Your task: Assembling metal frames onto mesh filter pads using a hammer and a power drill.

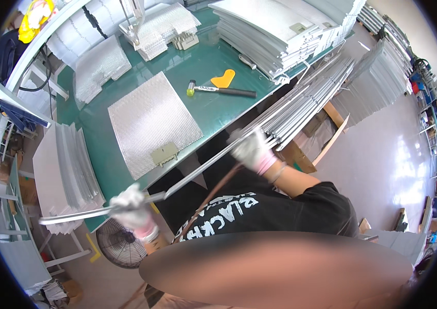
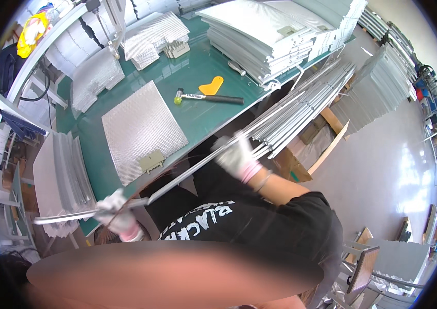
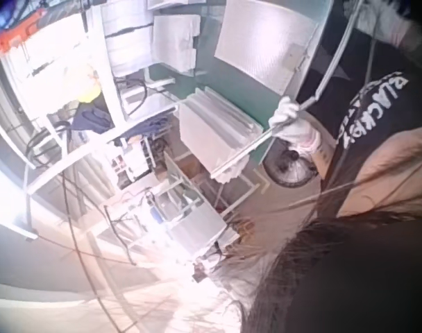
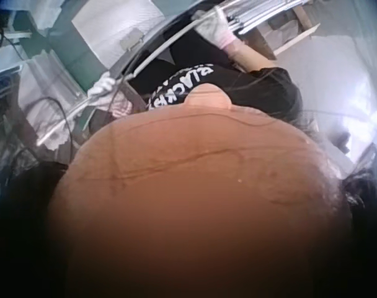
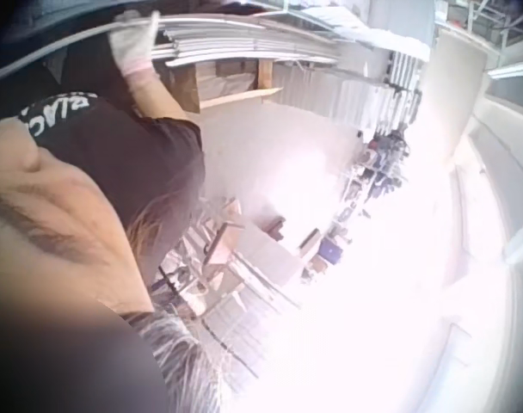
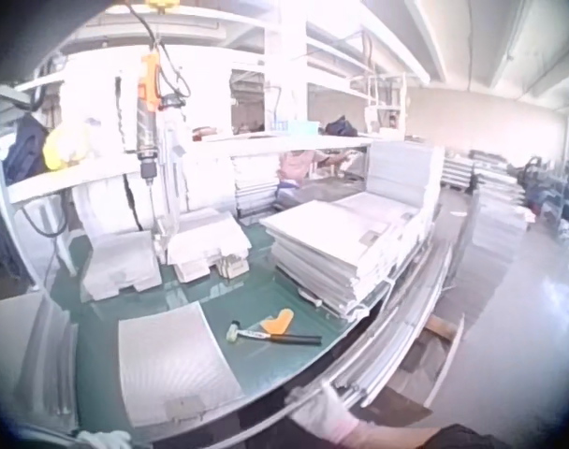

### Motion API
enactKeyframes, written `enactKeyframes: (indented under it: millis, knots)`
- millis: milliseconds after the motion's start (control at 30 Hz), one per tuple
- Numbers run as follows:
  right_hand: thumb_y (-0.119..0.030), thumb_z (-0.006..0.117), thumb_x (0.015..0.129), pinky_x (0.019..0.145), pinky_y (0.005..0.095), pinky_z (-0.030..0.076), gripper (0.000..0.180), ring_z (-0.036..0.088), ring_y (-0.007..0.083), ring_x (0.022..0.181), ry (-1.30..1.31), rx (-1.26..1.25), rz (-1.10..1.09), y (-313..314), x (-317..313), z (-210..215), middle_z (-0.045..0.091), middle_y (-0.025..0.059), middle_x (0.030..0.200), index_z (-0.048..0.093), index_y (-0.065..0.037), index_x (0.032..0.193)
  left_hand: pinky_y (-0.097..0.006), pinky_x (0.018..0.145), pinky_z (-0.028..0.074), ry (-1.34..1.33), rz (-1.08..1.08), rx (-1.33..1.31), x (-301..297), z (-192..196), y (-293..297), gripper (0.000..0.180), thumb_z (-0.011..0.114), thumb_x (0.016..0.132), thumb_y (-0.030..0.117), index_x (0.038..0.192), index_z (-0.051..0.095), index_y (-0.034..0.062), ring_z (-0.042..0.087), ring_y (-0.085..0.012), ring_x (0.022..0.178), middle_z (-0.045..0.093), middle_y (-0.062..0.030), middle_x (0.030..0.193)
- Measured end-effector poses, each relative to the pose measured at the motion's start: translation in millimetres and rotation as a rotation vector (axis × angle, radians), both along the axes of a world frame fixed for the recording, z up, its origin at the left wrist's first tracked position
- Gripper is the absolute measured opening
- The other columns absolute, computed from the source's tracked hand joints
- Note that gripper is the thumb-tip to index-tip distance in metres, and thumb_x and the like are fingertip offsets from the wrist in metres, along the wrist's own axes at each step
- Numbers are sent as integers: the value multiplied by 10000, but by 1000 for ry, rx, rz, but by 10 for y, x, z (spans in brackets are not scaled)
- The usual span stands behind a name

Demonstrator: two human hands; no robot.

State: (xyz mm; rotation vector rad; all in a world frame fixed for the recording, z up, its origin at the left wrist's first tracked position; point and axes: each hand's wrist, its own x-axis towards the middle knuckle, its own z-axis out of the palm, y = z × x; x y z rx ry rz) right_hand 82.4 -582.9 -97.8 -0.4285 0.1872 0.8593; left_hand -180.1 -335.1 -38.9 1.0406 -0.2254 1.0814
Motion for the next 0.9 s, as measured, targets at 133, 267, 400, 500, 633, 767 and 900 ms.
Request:
enactKeyframes:
  millis: [133, 267, 400, 500, 633, 767, 900]
  knots:
    - [-460, 552, 922, 747, 354, 487, 359, 526, 211, 736, -235, -167, -515, -679, 950, 271, 537, 47, 765, 549, -114, 825, -242, 449, 400, 678, 362, 146, -615, 125, 143, 588, 418, 992, 579, 786, 524, 38, 435, -96, 431, 561, -72, 603]
    - [-314, 586, 958, 751, 336, 470, 215, 547, 180, 770, -483, 117, -573, -575, 1062, 1086, 564, 23, 790, 583, -119, 869, -226, 417, 350, 887, 235, 125, -555, -319, -174, 673, 396, 964, 649, 786, 571, 24, 474, -86, 451, 573, -49, 597]
    - [-328, 614, 956, 706, 309, 429, 227, 502, 153, 782, -517, 212, -241, 243, 666, 1451, 515, 1, 799, 555, -121, 887, -249, 429, 376, 893, 192, -52, -273, -627, -656, 601, 427, 984, 588, 806, 550, 28, 497, -129, 465, 596, -114, 623]
    - [-274, 600, 966, 773, 350, 521, 181, 591, 202, 834, -436, 213, 38, 875, 659, 1216, 570, 40, 862, 568, -96, 952, -310, 717, 483, 732, 245, -123, -235, -837, -900, 396, 414, 1046, 364, 1090, 537, -9, 578, -167, 735, 604, -106, 838]
    - [-207, 597, 963, 886, 378, 537, 184, 604, 201, 913, -505, -22, 278, 1320, 756, 552, 586, 63, 976, 557, -57, 1062, -412, 1106, 334, 849, 1000, 353, -79, -707, -1147, 553, 574, 929, 105, 1425, 358, -6, 432, -298, 1305, 451, -186, 1360]
    - [-147, 515, 974, 819, 285, 502, 344, 612, 141, 879, -1074, -494, 408, 1226, 364, 329, 618, 73, 958, 489, 49, 1256, -431, 1118, 342, 643, -85, -434, 319, -683, -1278, 432, 469, 1022, 173, 1395, 376, -22, 455, -317, 1311, 463, -200, 1397]
    - [-67, 448, 983, 850, 278, 489, 441, 621, 140, 876, -1051, -355, 500, 895, -60, 312, 642, 63, 954, 378, 30, 1407, -443, 1075, 409, 390, -469, -782, 985, -932, -1184, 407, 420, 1055, 262, 1349, 429, -20, 522, -310, 1256, 506, -191, 1371]
